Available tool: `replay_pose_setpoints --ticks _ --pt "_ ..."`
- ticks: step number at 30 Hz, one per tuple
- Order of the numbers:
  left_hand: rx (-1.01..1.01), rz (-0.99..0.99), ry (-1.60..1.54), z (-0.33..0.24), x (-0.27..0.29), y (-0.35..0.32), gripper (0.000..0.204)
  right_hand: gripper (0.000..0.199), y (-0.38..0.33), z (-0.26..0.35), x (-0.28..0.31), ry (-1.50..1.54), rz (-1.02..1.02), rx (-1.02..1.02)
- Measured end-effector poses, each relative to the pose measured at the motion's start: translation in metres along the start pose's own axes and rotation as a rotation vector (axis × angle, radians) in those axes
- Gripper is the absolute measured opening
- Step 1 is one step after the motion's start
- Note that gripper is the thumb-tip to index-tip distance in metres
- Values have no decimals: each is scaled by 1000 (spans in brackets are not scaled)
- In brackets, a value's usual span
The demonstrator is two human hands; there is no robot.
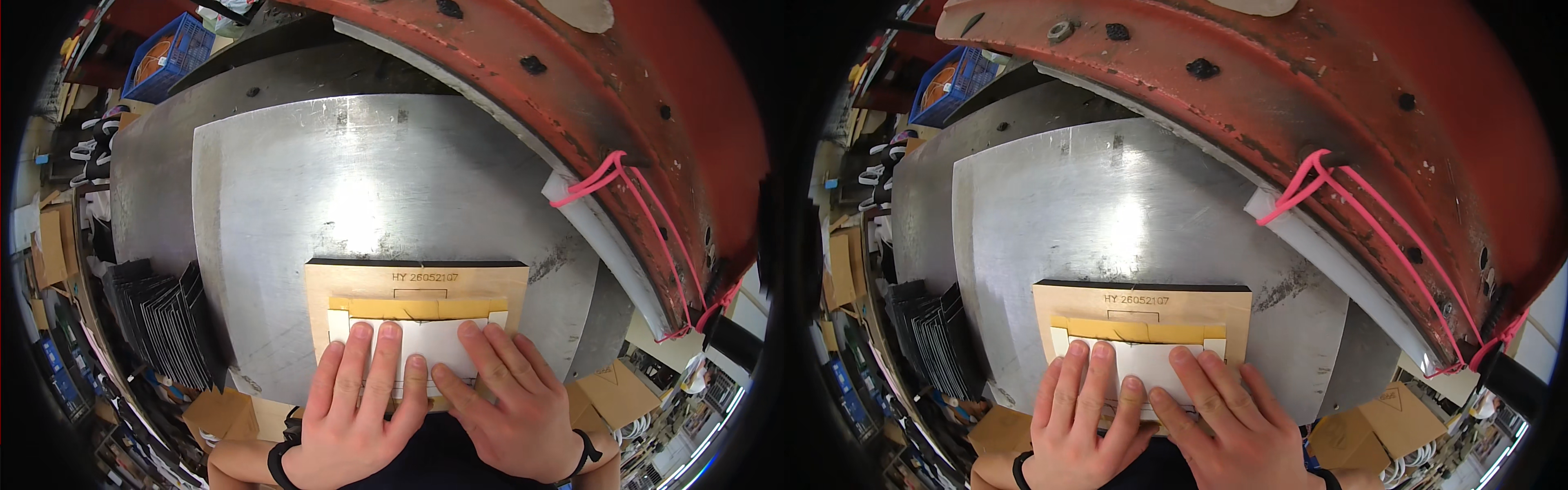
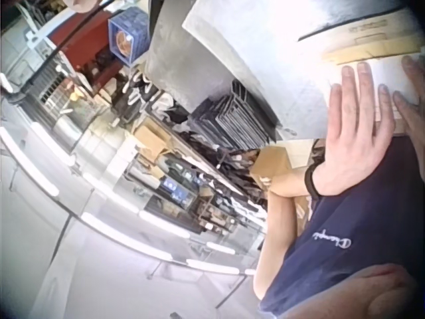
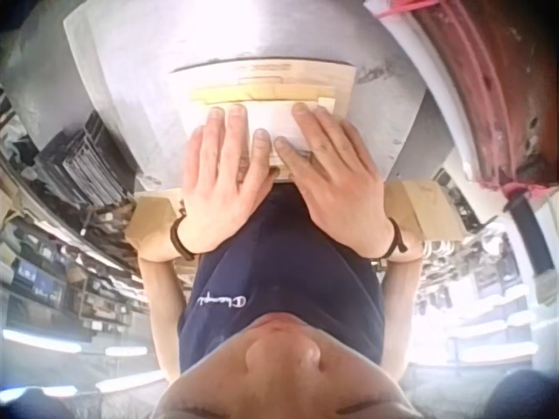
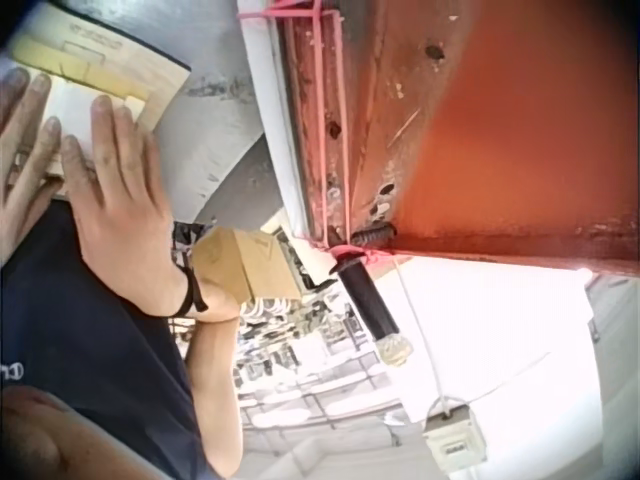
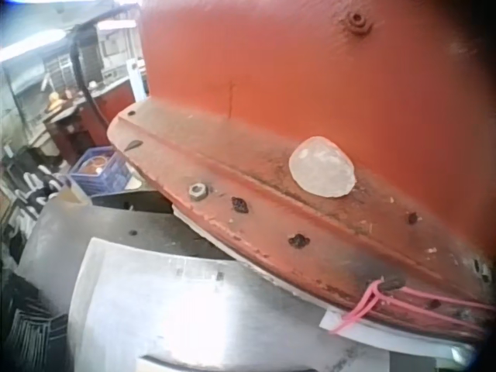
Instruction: Assembling leather wallet components using a plastic jig and a mechanical press.
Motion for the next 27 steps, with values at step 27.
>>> replay_pose_setpoints --ticks 27 --pt "-43 -1 44 3 -3 -5 50 45 -14 -10 6 97 -140 50"
Point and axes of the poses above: each hand's wrist, its own y-axis towards the middle knuckle, its own x-axis out of the back of the hand, z = x × y, the point moved 10 cm from there along y, towards the middle knuckle, and after that the axes turned 9 degrees about -z, right-handed, at the moved point
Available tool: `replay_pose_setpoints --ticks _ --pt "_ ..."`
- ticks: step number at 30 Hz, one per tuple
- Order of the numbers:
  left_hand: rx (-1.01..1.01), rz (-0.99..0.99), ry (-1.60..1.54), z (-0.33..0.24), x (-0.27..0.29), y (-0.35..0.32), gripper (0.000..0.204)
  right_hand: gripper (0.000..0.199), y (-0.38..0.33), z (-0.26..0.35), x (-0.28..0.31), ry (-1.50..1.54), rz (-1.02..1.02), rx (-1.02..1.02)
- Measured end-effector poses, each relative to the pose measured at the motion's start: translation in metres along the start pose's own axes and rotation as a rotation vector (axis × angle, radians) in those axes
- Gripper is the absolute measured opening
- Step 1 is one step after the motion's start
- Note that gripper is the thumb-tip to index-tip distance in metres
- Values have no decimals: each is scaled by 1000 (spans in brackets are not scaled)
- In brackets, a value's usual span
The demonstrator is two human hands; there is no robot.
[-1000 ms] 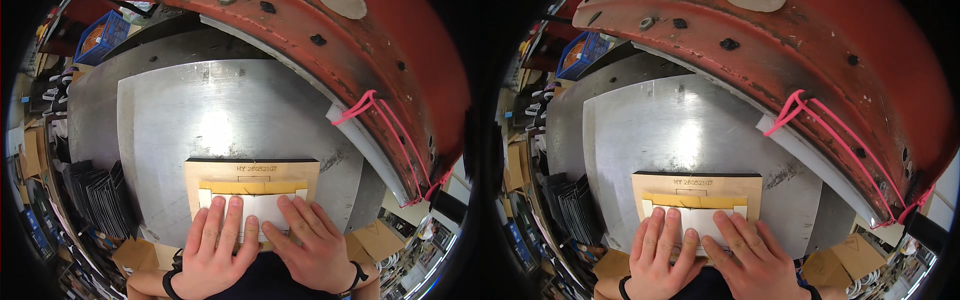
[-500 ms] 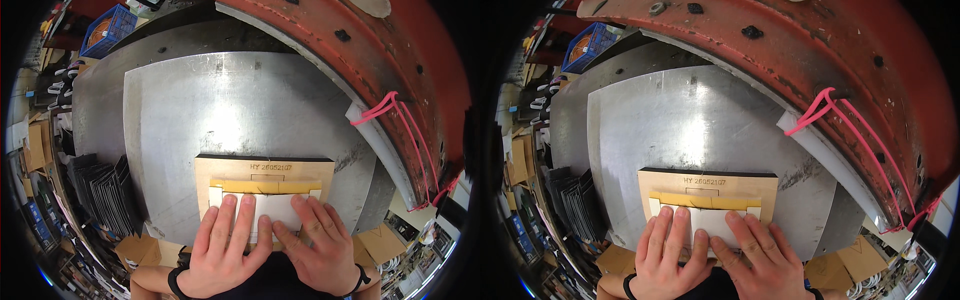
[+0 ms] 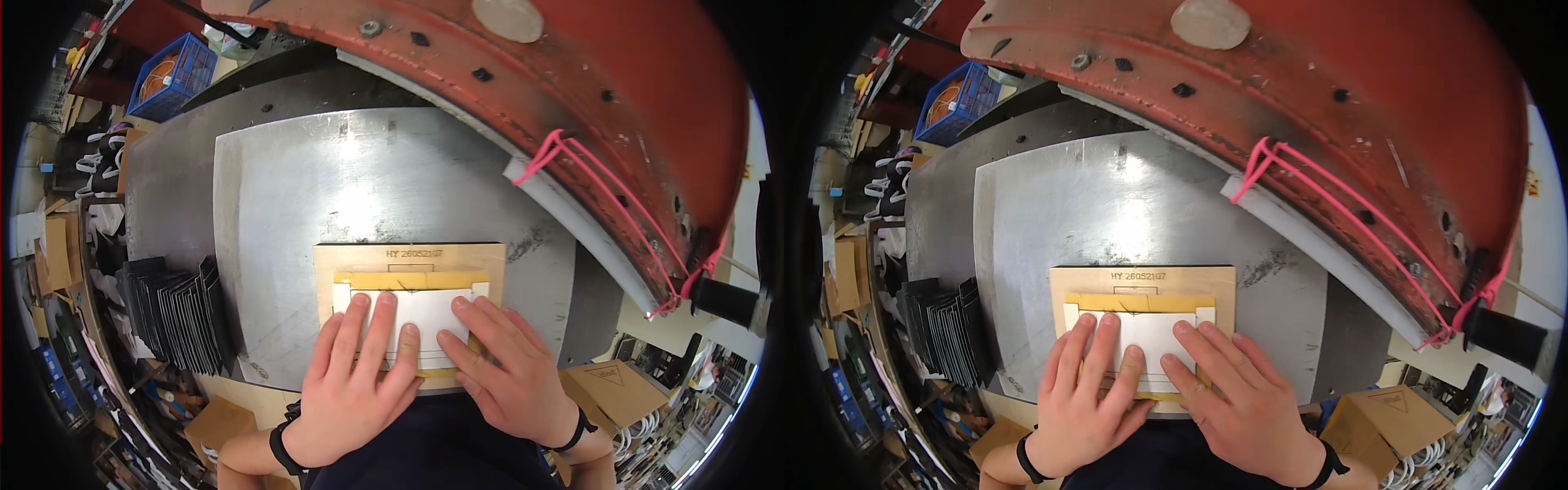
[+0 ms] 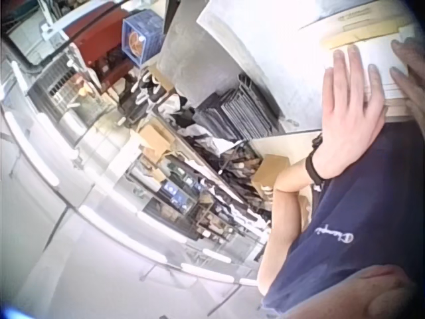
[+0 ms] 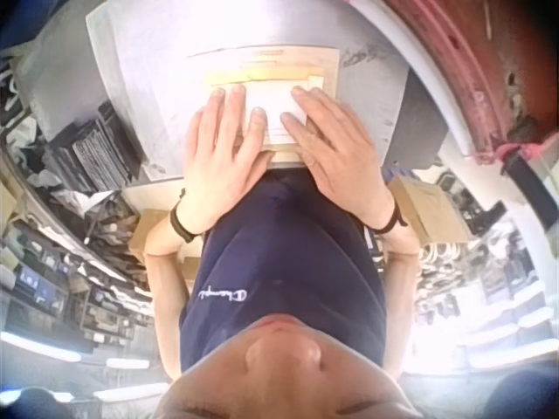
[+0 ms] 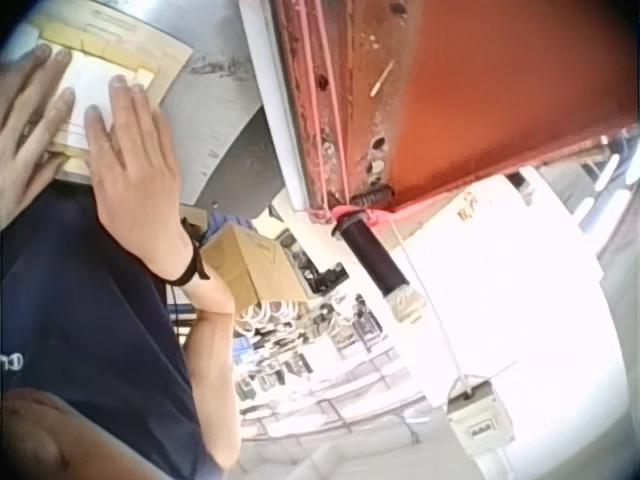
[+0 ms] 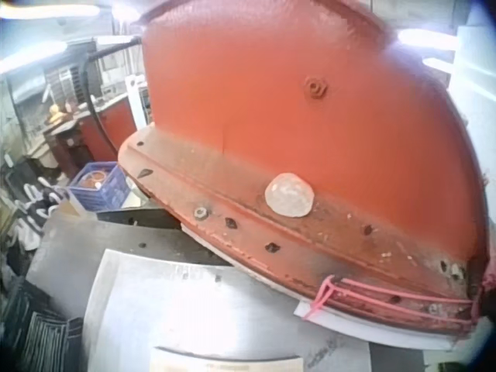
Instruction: Assembling leather wallet components using a plastic jig and a mechanical press.
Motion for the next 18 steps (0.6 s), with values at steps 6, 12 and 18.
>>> replay_pose_setpoints --ticks 6,12,18 --pt "8 14 -11 -3 3 5 69 45 4 12 10 -41 -51 36" --pt "-6 0 25 -8 4 4 74 44 6 17 11 -97 -46 21" --pt "38 -24 -4 -12 -9 -13 79 38 -2 7 16 30 -128 112"
Point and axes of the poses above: each hand's wrist, its own y-axis towards the middle knuckle, its own x-axis out of the back of the hand, z = x × y, the point moved 10 cm from there along y, towards the middle knuckle, and after that the axes turned 9 degrees about -z, right-handed, at the moved point
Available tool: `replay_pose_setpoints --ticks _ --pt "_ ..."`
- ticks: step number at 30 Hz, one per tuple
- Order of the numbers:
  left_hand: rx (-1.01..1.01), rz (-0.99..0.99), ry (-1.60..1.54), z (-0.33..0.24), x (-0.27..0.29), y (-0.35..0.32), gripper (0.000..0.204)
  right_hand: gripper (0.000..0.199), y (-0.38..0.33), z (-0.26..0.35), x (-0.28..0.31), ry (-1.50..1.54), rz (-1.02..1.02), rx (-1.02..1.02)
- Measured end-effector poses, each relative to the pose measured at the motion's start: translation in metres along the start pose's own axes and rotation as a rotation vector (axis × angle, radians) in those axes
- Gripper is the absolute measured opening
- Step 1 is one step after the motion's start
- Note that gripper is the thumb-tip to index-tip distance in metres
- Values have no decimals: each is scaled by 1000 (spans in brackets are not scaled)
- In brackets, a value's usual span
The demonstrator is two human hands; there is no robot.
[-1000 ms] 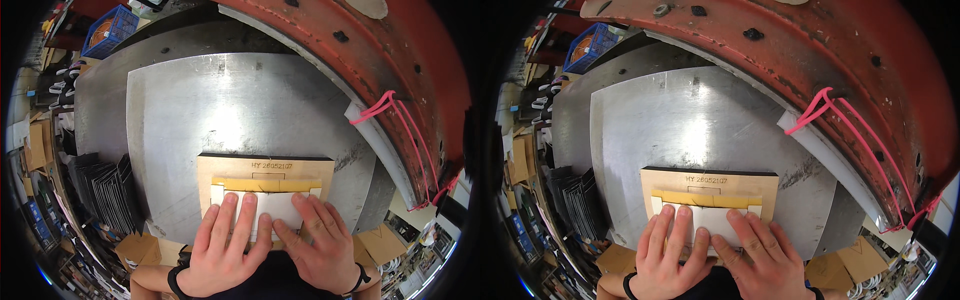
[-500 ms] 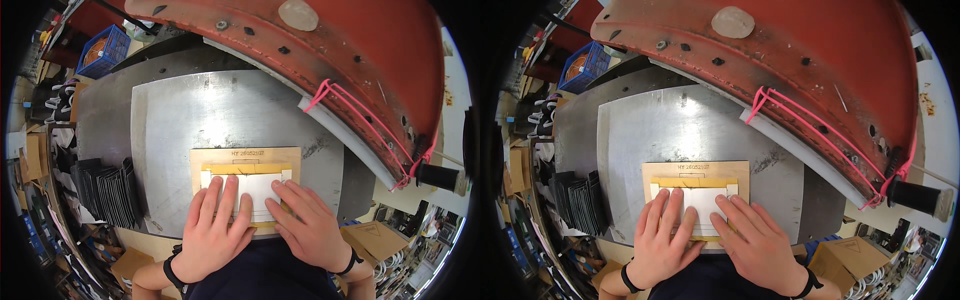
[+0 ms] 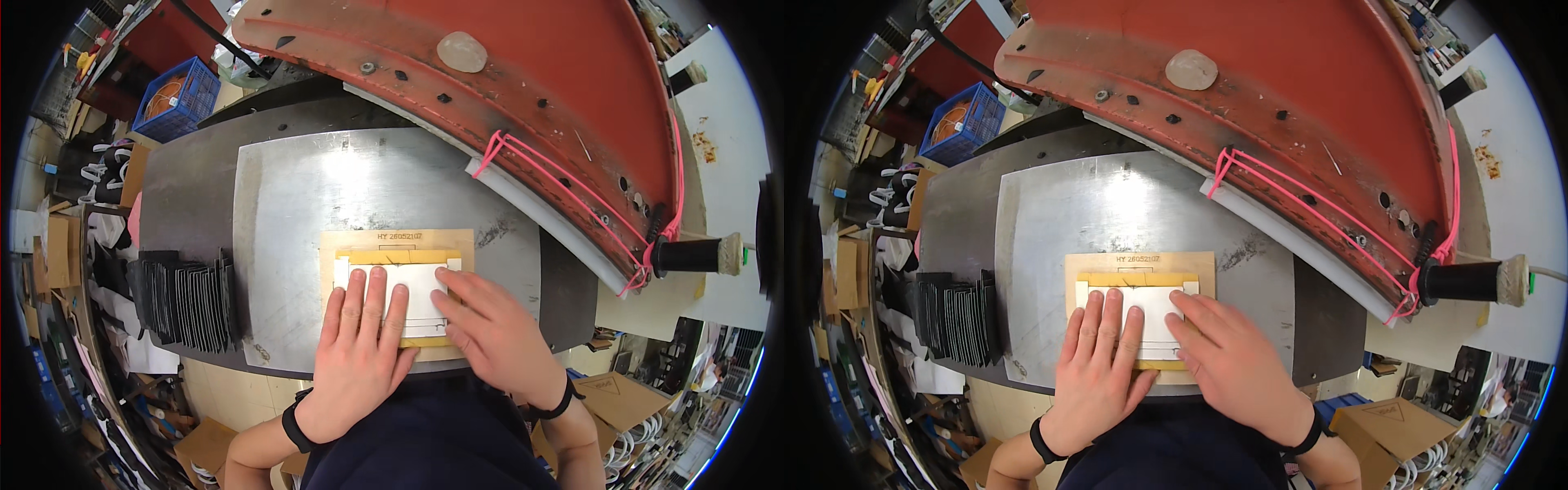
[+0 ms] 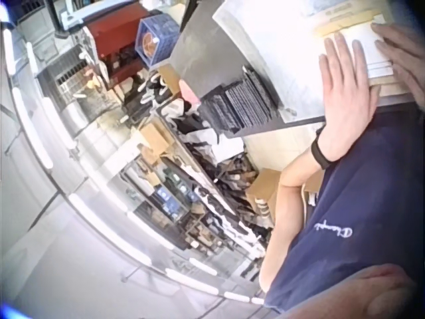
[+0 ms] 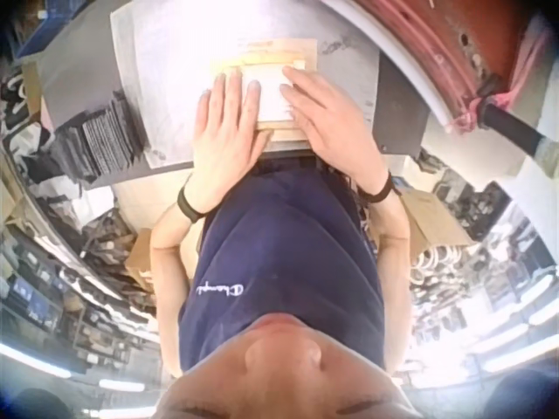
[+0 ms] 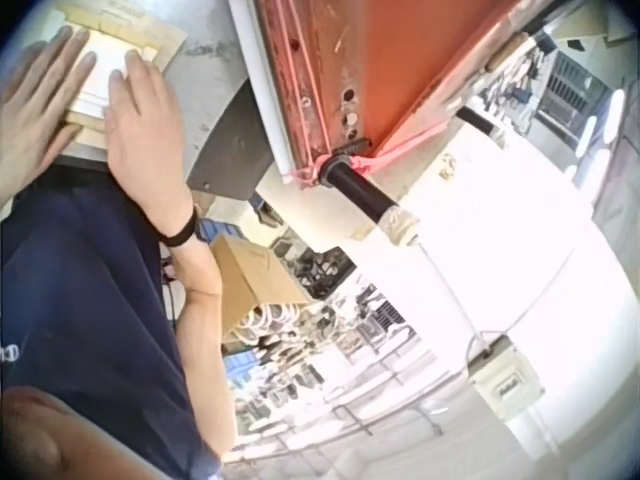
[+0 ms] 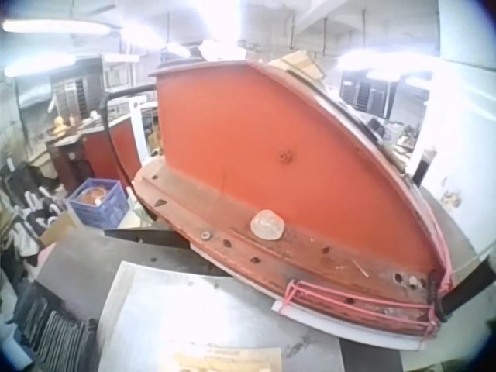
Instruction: Assembling leather wallet components using a plastic jig and a mechanical press.
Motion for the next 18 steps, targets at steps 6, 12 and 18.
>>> replay_pose_setpoints --ticks 6,12,18 --pt "27 -13 -19 0 6 2 82 34 -8 -17 27 22 76 -252" --pt "43 -43 -34 3 12 6 79 41 11 -3 25 -154 78 -173" --pt "65 -164 -67 10 19 7 51 41 16 -30 -4 -21 -80 -242"
Point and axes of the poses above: each hand's wrist, its own y-axis towards the middle knuckle, its own x-axis out of the back of the hand, z = x × y, the point moved 10 cm from there along y, towards the middle knuckle, and after that the axes turned 9 degrees about -z, right-handed, at the moved point
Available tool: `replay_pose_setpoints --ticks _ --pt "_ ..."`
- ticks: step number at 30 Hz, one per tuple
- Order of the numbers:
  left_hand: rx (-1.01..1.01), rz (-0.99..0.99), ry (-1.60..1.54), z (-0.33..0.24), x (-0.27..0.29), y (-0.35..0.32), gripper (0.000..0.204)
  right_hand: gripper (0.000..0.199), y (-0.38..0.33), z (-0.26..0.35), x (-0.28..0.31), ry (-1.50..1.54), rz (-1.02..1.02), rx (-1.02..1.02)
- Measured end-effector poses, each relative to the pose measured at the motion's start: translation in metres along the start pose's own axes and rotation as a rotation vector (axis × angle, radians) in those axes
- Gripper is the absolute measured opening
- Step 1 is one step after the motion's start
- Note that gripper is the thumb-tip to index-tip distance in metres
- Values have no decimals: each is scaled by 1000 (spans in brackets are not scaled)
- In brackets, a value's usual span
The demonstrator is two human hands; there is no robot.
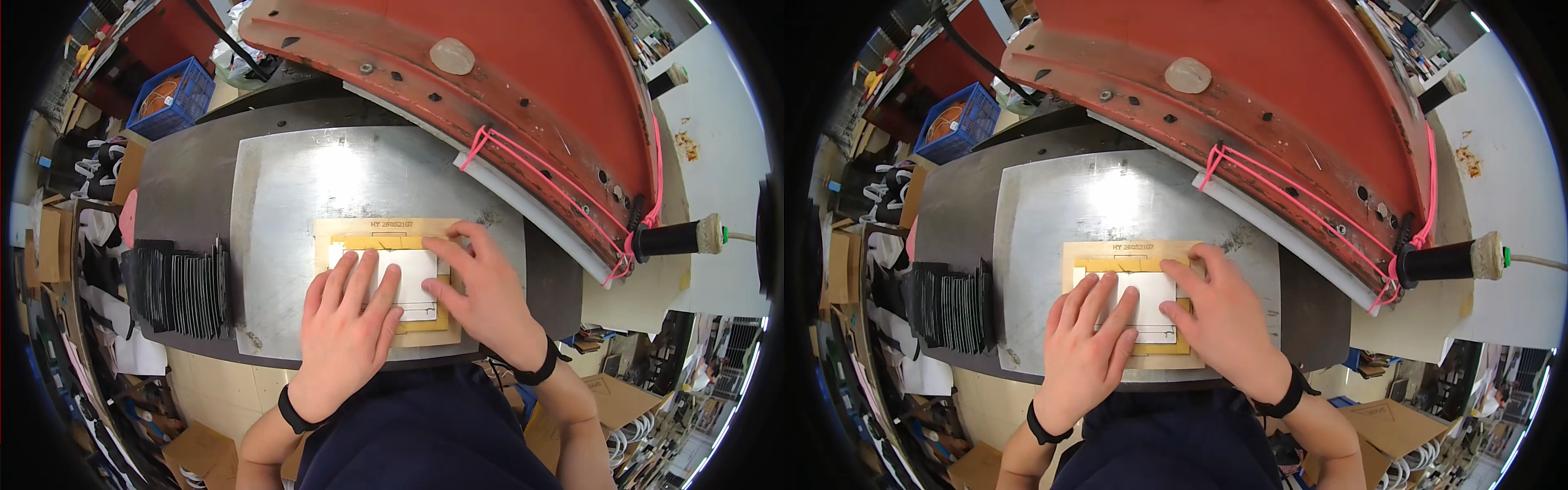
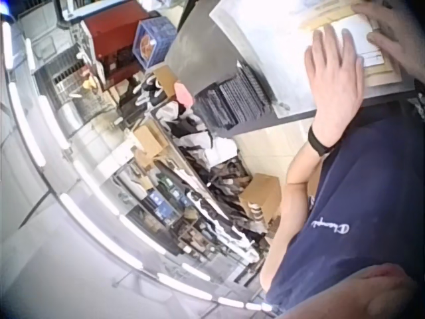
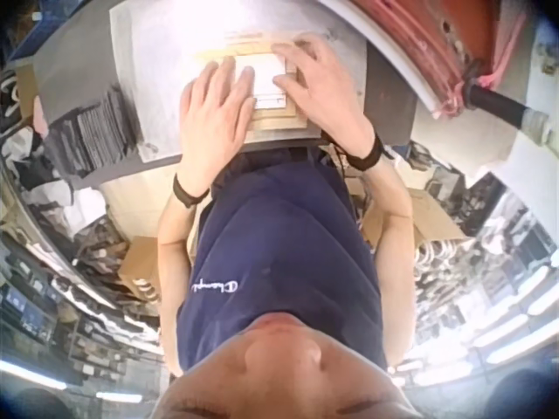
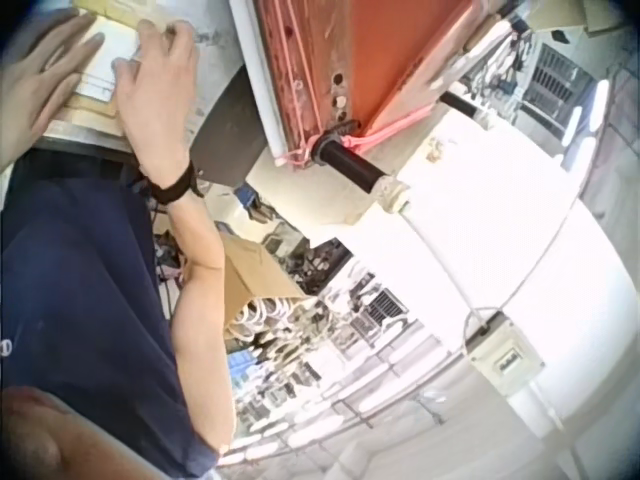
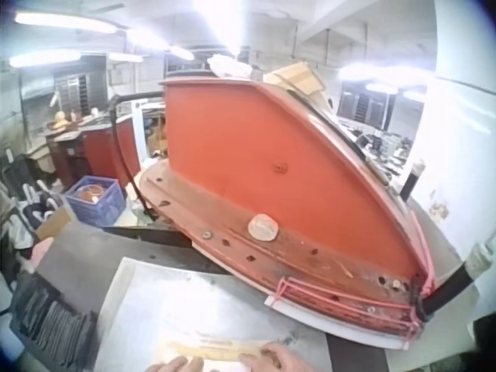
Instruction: Assembling leather wallet components using a plastic jig and a mechanical press.
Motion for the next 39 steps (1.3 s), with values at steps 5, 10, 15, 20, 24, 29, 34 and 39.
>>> replay_pose_setpoints --ticks 5,10,15,20,24,29,34,39 --pt "21 -63 -76 3 4 6 40 33 4 -19 -5 230 -67 -134" --pt "26 -24 -108 1 7 13 42 32 9 -29 -9 322 -54 -241" --pt "24 0 -89 3 4 13 44 23 8 -26 -8 278 -95 -180" --pt "20 -12 -64 4 4 15 48 15 14 -18 -4 194 -156 -147" --pt "14 -24 -46 -1 5 16 48 13 21 -16 -6 136 -134 -124" --pt "29 -18 -52 4 2 13 49 18 19 -16 -13 143 -89 -81" --pt "27 -25 -57 3 2 12 49 22 13 -7 -7 183 -136 27" --pt "14 -19 -69 4 -1 13 51 20 17 -17 -10 215 -139 -8"
Point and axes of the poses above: each hand's wrist, its own y-axis towards the middle knuckle, its own x-axis out of the back of the hand, z = x × y, the point moved 10 cm from there along y, towards the middle knuckle, and after that the axes turned 9 degrees about -z, right-handed, at the moved point
